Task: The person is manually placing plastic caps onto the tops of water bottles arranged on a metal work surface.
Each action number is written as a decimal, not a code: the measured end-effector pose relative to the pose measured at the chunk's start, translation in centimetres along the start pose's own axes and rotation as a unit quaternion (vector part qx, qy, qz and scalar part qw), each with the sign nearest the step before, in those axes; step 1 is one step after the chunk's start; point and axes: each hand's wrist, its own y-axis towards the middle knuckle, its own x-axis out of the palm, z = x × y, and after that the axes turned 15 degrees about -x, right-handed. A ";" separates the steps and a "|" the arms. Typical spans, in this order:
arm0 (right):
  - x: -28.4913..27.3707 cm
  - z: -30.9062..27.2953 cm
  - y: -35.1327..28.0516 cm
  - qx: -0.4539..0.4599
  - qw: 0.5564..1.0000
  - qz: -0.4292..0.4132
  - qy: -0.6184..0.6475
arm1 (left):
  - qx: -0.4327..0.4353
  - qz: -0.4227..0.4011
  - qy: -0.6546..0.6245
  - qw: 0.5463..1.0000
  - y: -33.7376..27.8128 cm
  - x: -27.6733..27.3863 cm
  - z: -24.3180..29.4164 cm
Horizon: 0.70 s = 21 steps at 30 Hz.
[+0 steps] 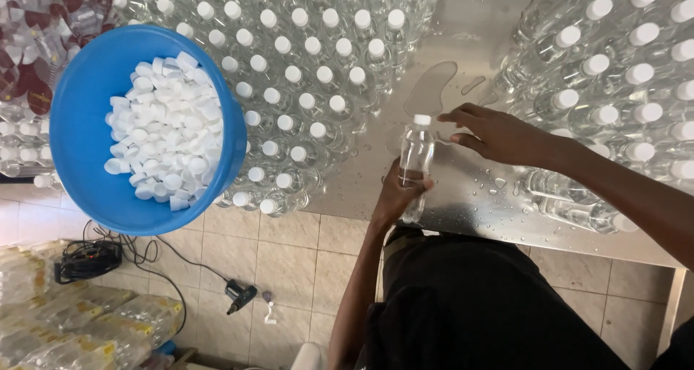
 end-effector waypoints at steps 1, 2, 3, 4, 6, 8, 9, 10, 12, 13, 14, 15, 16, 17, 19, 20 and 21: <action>-0.7 -0.8 0.2 -0.019 0.997 0.025 0.074 | 0.029 -0.041 0.003 0.999 -1.0 -0.1 0.7; -1.2 -1.7 0.2 -0.036 0.987 0.048 0.149 | 0.055 -0.082 0.006 0.995 -2.3 -0.2 1.1; -1.7 -2.0 0.3 -0.035 0.987 0.049 0.147 | 0.056 -0.084 0.006 0.995 -2.9 -0.5 1.0; -2.3 -2.2 0.5 -0.057 0.983 0.037 0.170 | 0.061 -0.123 0.000 0.991 -3.4 -0.8 1.0; -3.5 -3.1 0.4 -0.081 0.978 0.026 0.191 | 0.068 -0.161 -0.005 0.985 -4.3 -1.3 0.9; -4.6 -4.5 -0.2 -0.087 0.974 0.010 0.209 | 0.079 -0.232 -0.064 0.967 -5.3 -1.7 0.7; -4.5 -4.1 -0.1 -0.087 0.974 0.010 0.209 | 0.079 -0.232 -0.064 0.967 -5.3 -2.0 0.7; -4.3 -3.7 -0.2 -0.098 0.980 -0.001 0.173 | 0.091 -0.269 -0.073 0.956 -5.3 -2.2 0.6; -4.0 -3.6 -0.4 -0.107 0.985 -0.011 0.136 | 0.102 -0.309 -0.080 0.942 -5.5 -2.5 0.6; -4.0 -3.9 -0.4 -0.095 0.991 -0.060 0.074 | 0.101 -0.319 -0.076 0.939 -5.7 -2.6 0.7; -3.9 -4.3 -0.5 -0.081 0.991 -0.108 0.013 | 0.100 -0.331 -0.070 0.936 -5.9 -2.8 0.9; -3.4 -3.9 -0.7 -0.077 0.991 -0.105 0.013 | 0.099 -0.334 -0.067 0.935 -6.5 -2.8 1.0; -3.0 -3.6 -0.8 -0.103 0.984 -0.123 -0.077 | 0.113 -0.337 -0.054 0.933 -7.1 -2.8 1.2; -2.7 -3.3 -0.9 -0.127 0.968 -0.140 -0.167 | 0.128 -0.339 -0.041 0.931 -7.6 -2.9 1.5; -0.2 -2.5 -2.4 -0.281 0.930 -0.023 -0.235 | 0.119 -0.475 -0.079 0.868 -6.6 -2.3 -0.2; 0.6 -1.8 -2.8 -0.430 0.849 0.087 -0.294 | 0.106 -0.595 -0.120 0.788 -5.8 -1.9 -0.8; 0.6 -2.9 -3.2 -0.429 0.846 0.088 -0.305 | 0.114 -0.598 -0.113 0.786 -5.1 -1.8 -1.0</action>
